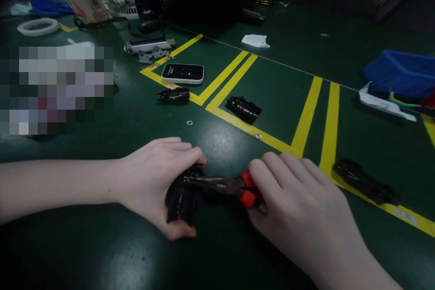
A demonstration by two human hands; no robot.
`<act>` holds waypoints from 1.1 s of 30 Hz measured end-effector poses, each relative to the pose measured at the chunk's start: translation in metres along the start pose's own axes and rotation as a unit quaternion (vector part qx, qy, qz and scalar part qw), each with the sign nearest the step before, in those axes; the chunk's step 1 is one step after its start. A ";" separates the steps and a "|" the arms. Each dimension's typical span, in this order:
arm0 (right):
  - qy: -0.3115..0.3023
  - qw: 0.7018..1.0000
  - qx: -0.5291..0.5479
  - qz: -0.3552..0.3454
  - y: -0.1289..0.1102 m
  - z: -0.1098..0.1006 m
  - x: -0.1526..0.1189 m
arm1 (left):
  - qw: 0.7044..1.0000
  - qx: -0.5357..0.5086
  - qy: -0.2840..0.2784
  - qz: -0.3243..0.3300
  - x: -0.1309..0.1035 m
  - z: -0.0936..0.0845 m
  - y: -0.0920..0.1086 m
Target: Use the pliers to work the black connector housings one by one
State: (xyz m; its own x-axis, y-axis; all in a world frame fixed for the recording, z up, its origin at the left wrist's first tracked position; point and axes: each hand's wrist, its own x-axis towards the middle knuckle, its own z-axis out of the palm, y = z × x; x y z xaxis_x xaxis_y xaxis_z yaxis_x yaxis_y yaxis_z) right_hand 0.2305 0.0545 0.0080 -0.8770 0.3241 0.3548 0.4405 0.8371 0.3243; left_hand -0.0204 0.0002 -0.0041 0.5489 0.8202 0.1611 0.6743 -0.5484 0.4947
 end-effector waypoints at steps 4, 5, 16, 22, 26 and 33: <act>-0.004 1.000 -0.017 -0.022 0.006 -0.003 0.002 | 1.000 0.018 -0.003 0.012 0.000 -0.001 -0.001; -0.007 1.000 -0.017 -0.022 0.007 -0.003 0.002 | 1.000 0.020 -0.004 0.015 0.000 0.000 -0.001; -0.015 1.000 0.007 0.009 0.002 -0.003 -0.002 | 1.000 -0.005 -0.007 0.008 -0.001 -0.002 -0.001; -0.014 1.000 0.014 0.021 0.004 -0.002 -0.003 | 0.999 -0.021 -0.023 -0.005 -0.001 -0.006 0.000; -0.010 1.000 0.016 0.021 0.005 -0.002 -0.005 | 0.999 -0.029 -0.030 -0.012 0.000 -0.008 0.001; -0.032 0.999 0.024 0.032 0.005 -0.006 -0.008 | 0.999 -0.031 -0.029 -0.010 0.000 -0.007 -0.001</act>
State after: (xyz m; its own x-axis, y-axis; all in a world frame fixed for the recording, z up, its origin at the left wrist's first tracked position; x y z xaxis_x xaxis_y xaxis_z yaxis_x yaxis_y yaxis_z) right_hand 0.2408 0.0532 0.0114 -0.8582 0.4042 0.3166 0.4883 0.8330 0.2600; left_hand -0.0243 0.0017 0.0016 0.5643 0.8194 0.1005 0.6554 -0.5187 0.5490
